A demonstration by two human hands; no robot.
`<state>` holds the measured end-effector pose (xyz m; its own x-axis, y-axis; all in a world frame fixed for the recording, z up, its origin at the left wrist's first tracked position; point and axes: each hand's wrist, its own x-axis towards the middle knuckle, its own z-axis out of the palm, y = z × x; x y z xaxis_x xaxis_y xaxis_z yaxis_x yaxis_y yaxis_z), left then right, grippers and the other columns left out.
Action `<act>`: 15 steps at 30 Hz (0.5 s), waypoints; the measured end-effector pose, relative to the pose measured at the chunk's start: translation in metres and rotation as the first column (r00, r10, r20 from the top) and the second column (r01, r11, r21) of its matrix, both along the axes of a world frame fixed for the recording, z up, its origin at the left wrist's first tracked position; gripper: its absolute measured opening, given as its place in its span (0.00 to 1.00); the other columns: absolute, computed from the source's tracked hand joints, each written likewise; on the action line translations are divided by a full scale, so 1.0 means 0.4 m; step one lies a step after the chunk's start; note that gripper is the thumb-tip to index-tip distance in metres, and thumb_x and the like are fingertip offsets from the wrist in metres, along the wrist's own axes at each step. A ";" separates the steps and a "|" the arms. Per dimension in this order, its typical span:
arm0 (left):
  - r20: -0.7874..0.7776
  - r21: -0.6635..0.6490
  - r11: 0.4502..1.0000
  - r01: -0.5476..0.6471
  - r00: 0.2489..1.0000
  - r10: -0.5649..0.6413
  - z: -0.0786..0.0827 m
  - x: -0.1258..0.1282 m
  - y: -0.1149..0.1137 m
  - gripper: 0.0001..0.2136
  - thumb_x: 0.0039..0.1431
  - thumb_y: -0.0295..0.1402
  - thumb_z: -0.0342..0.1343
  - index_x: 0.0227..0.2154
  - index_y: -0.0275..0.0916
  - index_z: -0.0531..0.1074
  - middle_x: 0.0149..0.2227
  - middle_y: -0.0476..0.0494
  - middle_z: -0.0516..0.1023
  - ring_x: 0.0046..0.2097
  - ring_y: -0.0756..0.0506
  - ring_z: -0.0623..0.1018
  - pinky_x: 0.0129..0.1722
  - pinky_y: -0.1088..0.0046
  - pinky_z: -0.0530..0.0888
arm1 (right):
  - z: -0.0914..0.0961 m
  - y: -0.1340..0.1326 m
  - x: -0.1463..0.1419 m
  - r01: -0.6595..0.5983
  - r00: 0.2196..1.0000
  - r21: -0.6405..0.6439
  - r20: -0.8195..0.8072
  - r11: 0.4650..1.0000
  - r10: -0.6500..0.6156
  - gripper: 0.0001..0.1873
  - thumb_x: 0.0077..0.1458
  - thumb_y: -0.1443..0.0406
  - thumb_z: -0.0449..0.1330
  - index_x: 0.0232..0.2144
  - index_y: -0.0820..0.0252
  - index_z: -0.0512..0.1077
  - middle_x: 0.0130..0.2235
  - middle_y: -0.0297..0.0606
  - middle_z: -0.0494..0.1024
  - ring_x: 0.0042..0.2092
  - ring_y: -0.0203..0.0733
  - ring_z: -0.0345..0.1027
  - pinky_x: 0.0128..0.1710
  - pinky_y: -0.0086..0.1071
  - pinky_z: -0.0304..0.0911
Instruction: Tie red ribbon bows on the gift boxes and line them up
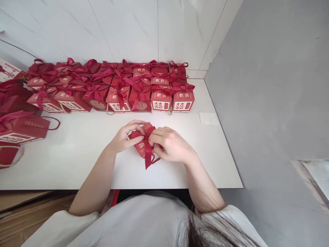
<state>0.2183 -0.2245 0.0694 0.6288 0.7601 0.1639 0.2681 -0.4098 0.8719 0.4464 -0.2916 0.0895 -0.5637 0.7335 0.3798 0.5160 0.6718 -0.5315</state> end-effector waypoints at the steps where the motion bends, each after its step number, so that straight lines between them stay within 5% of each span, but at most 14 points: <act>1: -0.006 0.002 1.000 0.004 1.000 -0.004 0.001 0.000 0.000 0.04 0.57 0.33 0.60 0.34 0.39 0.75 0.56 0.39 0.72 0.58 0.40 0.74 0.61 0.58 0.68 | 0.003 -0.002 0.000 0.001 1.000 -0.027 -0.024 1.000 -0.002 0.10 0.53 0.75 0.51 0.32 0.56 0.67 0.32 0.35 0.73 0.33 0.40 0.63 0.41 0.36 0.60; 4: -0.018 0.012 1.000 0.001 1.000 -0.001 0.002 -0.001 -0.001 0.04 0.57 0.34 0.61 0.34 0.39 0.74 0.56 0.38 0.72 0.58 0.40 0.74 0.61 0.58 0.69 | 0.010 -0.011 -0.011 0.089 0.995 -0.080 -0.034 0.993 -0.092 0.04 0.59 0.68 0.55 0.31 0.57 0.65 0.29 0.34 0.71 0.31 0.39 0.61 0.40 0.36 0.59; 8: -0.024 0.041 0.999 -0.010 1.000 0.011 0.004 0.001 -0.003 0.04 0.56 0.33 0.60 0.33 0.40 0.74 0.56 0.39 0.72 0.59 0.40 0.73 0.61 0.58 0.68 | 0.016 -0.021 -0.037 0.240 0.970 -0.067 0.066 0.968 -0.236 0.14 0.61 0.56 0.60 0.29 0.57 0.65 0.31 0.36 0.71 0.35 0.42 0.62 0.40 0.37 0.57; 15: -0.058 0.050 0.998 -0.046 0.997 0.049 0.011 0.008 -0.010 0.02 0.53 0.28 0.58 0.30 0.39 0.74 0.55 0.40 0.73 0.56 0.40 0.75 0.58 0.59 0.72 | 0.006 -0.012 -0.032 0.102 0.995 -0.152 0.032 0.983 -0.098 0.08 0.63 0.64 0.60 0.30 0.57 0.70 0.33 0.34 0.74 0.38 0.40 0.67 0.45 0.38 0.55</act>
